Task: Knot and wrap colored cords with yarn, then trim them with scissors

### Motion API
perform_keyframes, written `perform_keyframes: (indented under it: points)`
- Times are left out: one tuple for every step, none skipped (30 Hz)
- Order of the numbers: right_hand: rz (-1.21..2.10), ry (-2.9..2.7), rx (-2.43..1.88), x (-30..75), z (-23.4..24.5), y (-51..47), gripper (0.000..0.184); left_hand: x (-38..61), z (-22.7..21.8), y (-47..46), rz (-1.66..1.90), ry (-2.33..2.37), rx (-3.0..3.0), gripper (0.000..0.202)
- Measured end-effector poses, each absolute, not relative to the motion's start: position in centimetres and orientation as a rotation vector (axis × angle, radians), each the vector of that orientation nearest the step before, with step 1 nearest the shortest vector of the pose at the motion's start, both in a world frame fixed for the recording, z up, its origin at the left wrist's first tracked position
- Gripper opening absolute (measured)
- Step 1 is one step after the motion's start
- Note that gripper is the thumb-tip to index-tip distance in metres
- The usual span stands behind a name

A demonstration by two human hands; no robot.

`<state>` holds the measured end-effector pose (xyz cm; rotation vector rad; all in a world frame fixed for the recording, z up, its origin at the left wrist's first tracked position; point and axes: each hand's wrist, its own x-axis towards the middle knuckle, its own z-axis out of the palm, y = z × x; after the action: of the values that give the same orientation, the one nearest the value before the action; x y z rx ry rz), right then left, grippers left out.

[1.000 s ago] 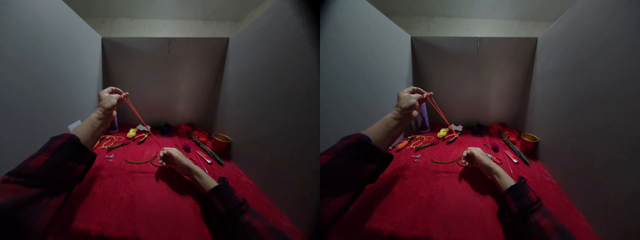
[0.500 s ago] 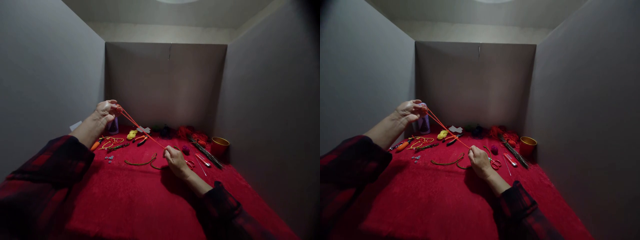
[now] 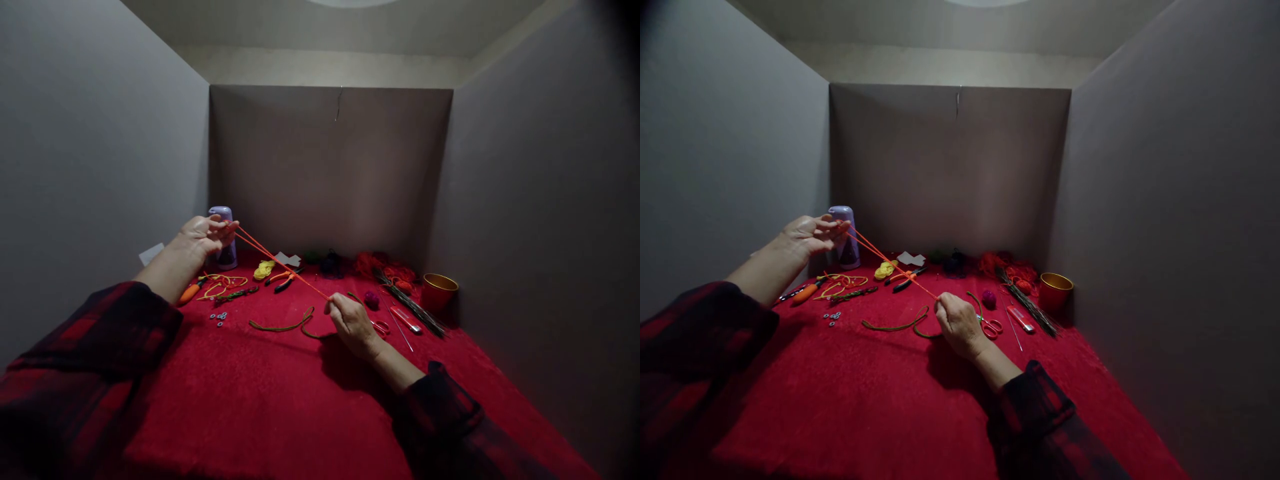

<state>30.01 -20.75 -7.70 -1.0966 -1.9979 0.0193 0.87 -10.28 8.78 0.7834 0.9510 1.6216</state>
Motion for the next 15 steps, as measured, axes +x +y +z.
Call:
perform_keyframes:
  points:
    - [0.007,-2.000,-1.096,30.0,-7.7,-20.8,0.021,1.0,8.7,-10.3,1.612,0.983,0.757,0.031]
    - [-0.010,-1.998,-1.102,29.9,-7.7,-20.8,0.021,1.2,8.7,-10.3,1.612,1.002,0.735,0.030]
    - [-0.028,-1.991,-1.113,29.9,-7.7,-20.9,0.021,1.3,8.7,-10.3,1.620,1.012,0.719,0.030]
    - [-0.047,-1.979,-1.125,29.9,-7.7,-20.9,0.021,1.5,8.6,-10.3,1.632,1.019,0.706,0.030]
    - [-0.067,-1.965,-1.137,29.9,-7.6,-20.9,0.022,1.6,8.6,-10.3,1.644,1.024,0.695,0.031]
    - [-0.086,-1.952,-1.148,30.0,-7.6,-20.9,0.022,1.8,8.5,-10.2,1.655,1.030,0.687,0.031]
    - [-0.100,-1.942,-1.155,30.0,-7.6,-20.9,0.022,1.9,8.4,-10.1,1.661,1.036,0.682,0.032]
    - [-0.115,-1.938,-1.160,30.1,-7.6,-20.9,0.022,2.0,8.3,-9.9,1.664,1.042,0.679,0.032]
    - [-0.142,-1.935,-1.166,30.2,-7.5,-21.0,0.022,2.1,8.2,-9.8,1.664,1.048,0.678,0.032]
    - [-0.180,-1.932,-1.176,30.3,-7.5,-21.0,0.022,2.1,8.1,-9.7,1.663,1.053,0.679,0.032]
    - [-0.228,-1.929,-1.190,30.4,-7.5,-21.0,0.022,2.2,8.0,-9.6,1.663,1.054,0.683,0.033]
    - [-0.279,-1.925,-1.206,30.4,-7.5,-21.0,0.023,2.2,7.9,-9.5,1.662,1.049,0.694,0.033]
    - [-0.326,-1.919,-1.222,30.5,-7.5,-20.9,0.023,2.2,7.8,-9.5,1.662,1.037,0.712,0.033]
    - [-0.362,-1.917,-1.235,30.6,-7.5,-20.9,0.024,2.1,7.9,-9.5,1.660,1.016,0.741,0.032]
    - [-0.381,-1.918,-1.245,30.7,-7.5,-20.9,0.024,2.0,8.0,-9.6,1.660,0.977,0.780,0.032]
